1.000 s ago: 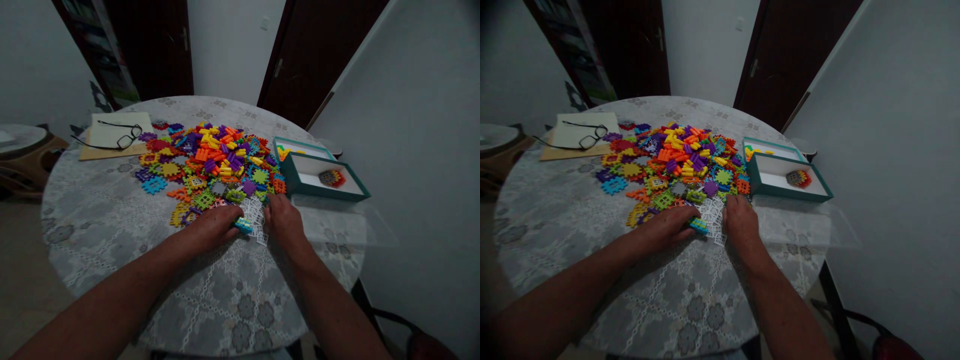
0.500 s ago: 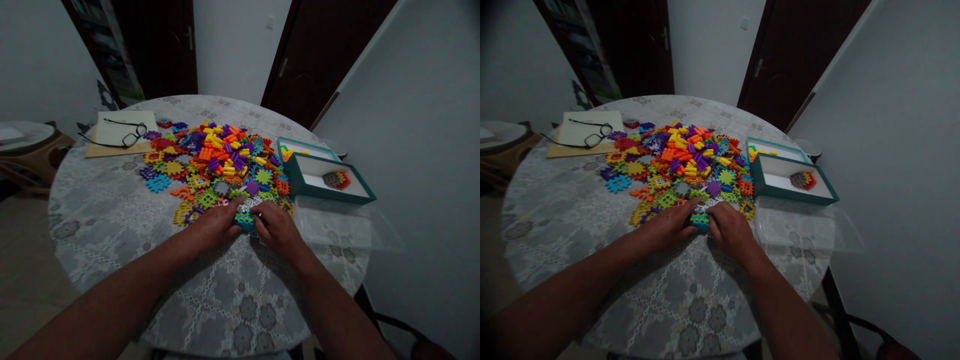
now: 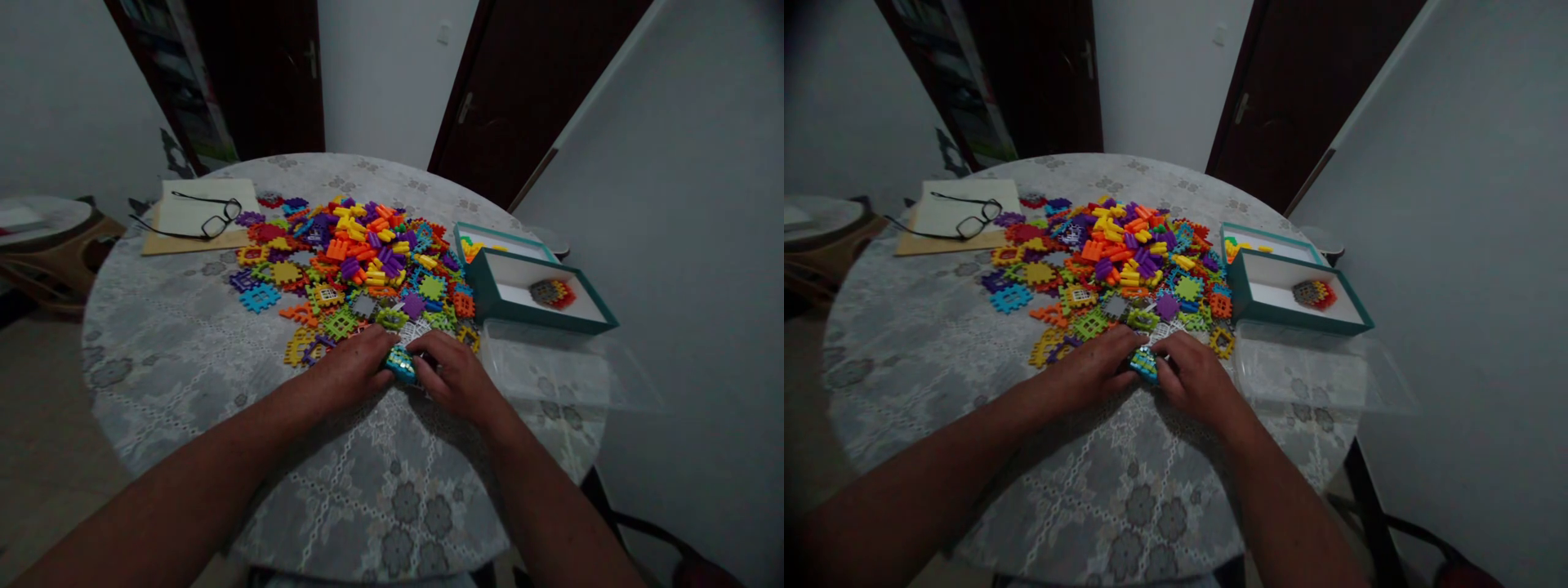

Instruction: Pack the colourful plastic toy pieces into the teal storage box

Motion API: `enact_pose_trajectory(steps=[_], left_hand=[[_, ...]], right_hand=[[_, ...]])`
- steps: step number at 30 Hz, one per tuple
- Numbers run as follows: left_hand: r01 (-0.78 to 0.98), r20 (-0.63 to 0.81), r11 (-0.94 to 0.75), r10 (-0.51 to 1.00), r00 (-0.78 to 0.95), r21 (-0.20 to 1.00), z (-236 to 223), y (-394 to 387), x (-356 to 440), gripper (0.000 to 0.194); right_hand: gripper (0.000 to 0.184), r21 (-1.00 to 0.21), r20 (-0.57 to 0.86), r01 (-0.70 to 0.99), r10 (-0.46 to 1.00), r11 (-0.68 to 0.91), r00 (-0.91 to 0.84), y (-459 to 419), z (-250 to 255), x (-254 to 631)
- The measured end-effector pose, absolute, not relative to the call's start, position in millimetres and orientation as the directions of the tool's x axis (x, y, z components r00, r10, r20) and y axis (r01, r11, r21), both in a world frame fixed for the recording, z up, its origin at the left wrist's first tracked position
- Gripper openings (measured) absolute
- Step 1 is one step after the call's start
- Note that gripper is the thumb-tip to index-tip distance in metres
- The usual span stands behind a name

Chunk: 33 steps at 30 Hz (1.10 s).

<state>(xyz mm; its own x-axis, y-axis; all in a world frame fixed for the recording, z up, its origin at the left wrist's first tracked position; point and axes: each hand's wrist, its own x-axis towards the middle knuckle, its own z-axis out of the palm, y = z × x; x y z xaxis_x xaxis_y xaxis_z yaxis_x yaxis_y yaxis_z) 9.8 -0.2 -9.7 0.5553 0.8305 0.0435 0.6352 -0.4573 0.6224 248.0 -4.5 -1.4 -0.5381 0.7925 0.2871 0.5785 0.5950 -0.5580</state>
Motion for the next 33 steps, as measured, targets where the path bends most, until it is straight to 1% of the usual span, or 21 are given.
enact_pose_trajectory(steps=[2,4,7,10,13,15,18,20,22,25,28,30,31,32,33], left_hand=[[0.623,0.042,-0.466,0.82,0.571,0.629,-10.3,-0.4,9.7,0.032],[0.602,0.048,-0.475,0.808,0.587,0.642,-11.6,-0.5,9.5,0.032],[0.58,0.061,-0.482,0.801,0.596,0.656,-14.4,-0.5,8.8,0.035],[0.577,0.079,-0.483,0.807,0.585,0.658,-18.4,0.3,7.9,0.041],[0.575,0.094,-0.497,0.804,0.588,0.651,-24.0,3.3,6.6,0.044],[0.577,0.116,-0.51,0.804,0.583,0.638,-27.3,6.8,5.4,0.048],[0.574,0.123,-0.523,0.797,0.591,0.629,-28.9,11.4,3.5,0.05],[0.569,0.128,-0.532,0.791,0.598,0.627,-27.4,12.6,2.3,0.052],[0.562,0.14,-0.54,0.787,0.601,0.627,-24.9,12.3,1.1,0.054],[0.568,0.166,-0.535,0.802,0.573,0.625,-22.0,10.1,-0.5,0.051],[0.601,0.187,-0.521,0.828,0.528,0.606,-21.0,7.2,-1.2,0.046],[0.611,0.198,-0.532,0.826,0.528,0.586,-20.9,5.5,-1.0,0.045],[0.609,0.205,-0.544,0.818,0.537,0.576,-20.8,4.8,-0.7,0.045],[0.606,0.211,-0.558,0.81,0.548,0.567,-20.6,4.2,-0.5,0.044],[0.605,0.213,-0.568,0.802,0.557,0.557,-20.6,3.9,-0.2,0.044]], right_hand=[[0.022,-0.577,0.268,0.565,0.79,0.59,-0.551,-4.8,0.5,249.5],[0.027,-0.597,0.24,0.553,0.788,0.581,-0.568,-4.9,3.1,252.6],[0.041,-0.612,0.169,0.568,0.792,0.551,-0.587,-5.1,5.5,256.6],[0.049,-0.592,0.164,0.583,0.791,0.557,-0.59,-7.5,4.5,253.1],[0.047,-0.55,0.193,0.6,0.787,0.581,-0.586,-11.2,2.2,242.6],[0.048,-0.517,0.184,0.632,0.797,0.577,-0.576,-12.7,0.8,235.7],[0.05,-0.451,0.141,0.706,0.825,0.545,-0.547,-14.6,-0.6,229.1],[0.048,-0.413,0.117,0.748,0.846,0.518,-0.521,-16.8,0.0,227.3],[0.044,-0.408,0.126,0.769,0.865,0.491,-0.486,-19.0,4.7,228.6],[0.037,-0.475,0.226,0.763,0.899,0.438,-0.375,-17.4,25.6,243.4],[0.032,-0.537,0.36,0.771,0.92,0.342,-0.157,2.5,60.5,282.4],[0.035,-0.499,0.459,0.825,0.889,0.264,-0.007,31.4,83.3,320.6],[0.038,-0.467,0.487,0.862,0.871,0.196,0.066,50.0,92.1,341.4],[0.04,-0.436,0.484,0.895,0.863,0.095,0.145,70.3,98.5,361.9],[0.041,-0.406,0.437,0.914,0.872,-0.029,0.222,91.0,102.1,381.3]])
